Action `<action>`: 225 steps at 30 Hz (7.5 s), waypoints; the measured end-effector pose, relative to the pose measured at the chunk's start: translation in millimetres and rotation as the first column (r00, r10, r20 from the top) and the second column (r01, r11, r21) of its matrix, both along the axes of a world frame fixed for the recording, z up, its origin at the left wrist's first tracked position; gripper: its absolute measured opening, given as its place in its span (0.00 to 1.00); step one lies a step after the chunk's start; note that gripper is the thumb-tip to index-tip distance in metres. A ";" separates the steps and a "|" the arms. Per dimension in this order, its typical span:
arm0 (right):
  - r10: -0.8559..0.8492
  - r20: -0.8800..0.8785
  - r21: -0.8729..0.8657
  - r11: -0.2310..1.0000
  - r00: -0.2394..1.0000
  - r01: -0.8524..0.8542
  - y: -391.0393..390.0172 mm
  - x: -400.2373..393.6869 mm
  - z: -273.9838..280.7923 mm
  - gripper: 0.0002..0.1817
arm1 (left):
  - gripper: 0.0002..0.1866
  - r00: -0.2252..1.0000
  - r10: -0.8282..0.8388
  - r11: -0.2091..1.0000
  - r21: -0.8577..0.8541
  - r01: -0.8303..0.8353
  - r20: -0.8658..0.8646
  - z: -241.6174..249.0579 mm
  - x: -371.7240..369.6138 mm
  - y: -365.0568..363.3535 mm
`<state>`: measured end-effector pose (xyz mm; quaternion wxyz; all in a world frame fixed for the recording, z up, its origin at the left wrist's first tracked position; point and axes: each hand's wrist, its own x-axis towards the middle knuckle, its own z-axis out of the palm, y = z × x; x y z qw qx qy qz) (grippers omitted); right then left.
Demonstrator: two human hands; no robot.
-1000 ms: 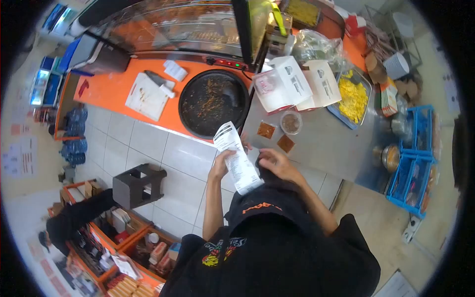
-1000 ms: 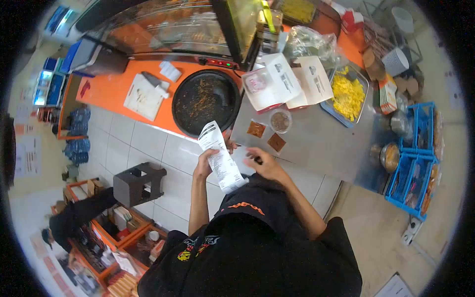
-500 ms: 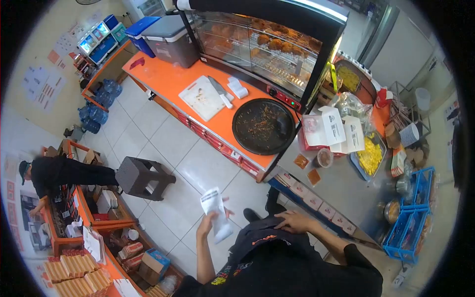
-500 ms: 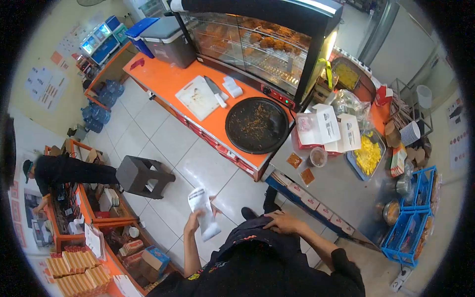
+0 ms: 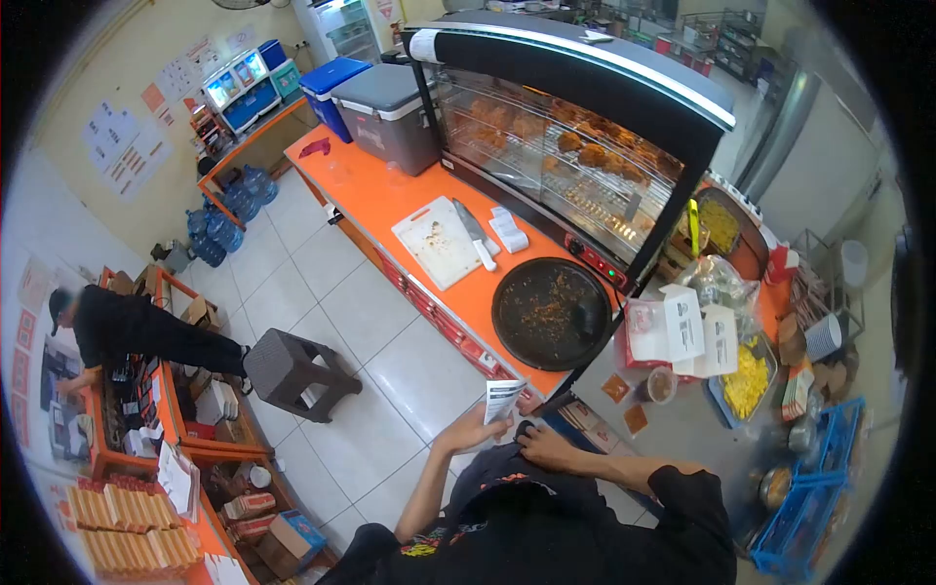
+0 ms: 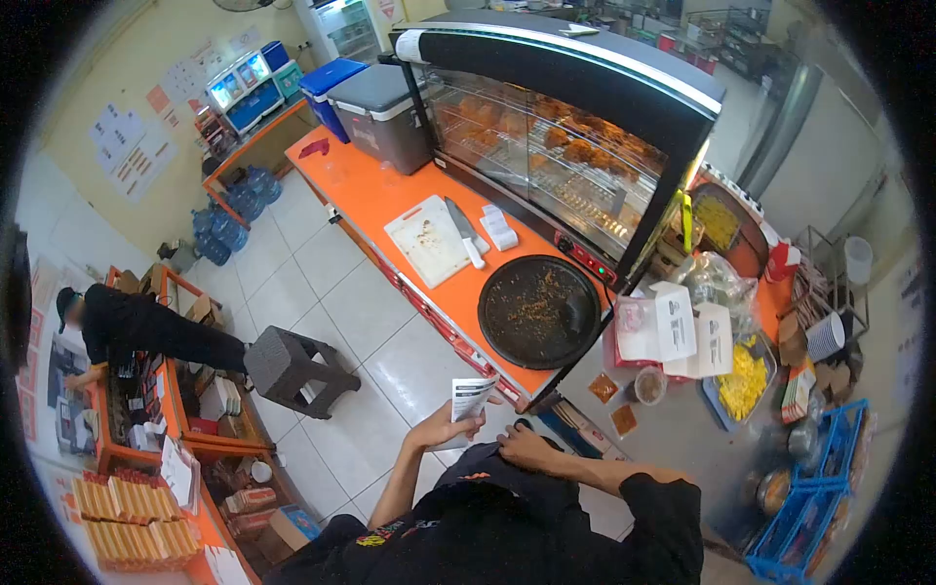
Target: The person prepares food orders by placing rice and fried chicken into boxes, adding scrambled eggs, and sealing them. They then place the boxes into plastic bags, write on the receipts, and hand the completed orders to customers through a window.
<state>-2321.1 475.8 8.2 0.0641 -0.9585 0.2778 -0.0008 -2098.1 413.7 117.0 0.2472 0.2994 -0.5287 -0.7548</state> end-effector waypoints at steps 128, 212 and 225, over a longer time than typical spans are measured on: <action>-0.487 0.775 0.619 0.715 -0.403 0.326 323.6 74.8 120.0 0.30 | 0.10 0.947 0.056 0.271 -0.908 -0.319 -0.316 15.5 -39.3 338.1; -0.336 0.941 -0.194 -0.470 0.028 0.861 -985.7 223.2 15.2 0.25 | 0.46 0.651 0.146 0.614 0.584 0.531 -0.745 -28.7 246.7 -963.1; -0.635 0.767 -0.624 -0.706 0.093 0.336 -836.2 105.6 15.6 0.23 | 0.39 0.558 0.168 0.640 0.520 0.565 -0.813 -24.3 242.1 -966.3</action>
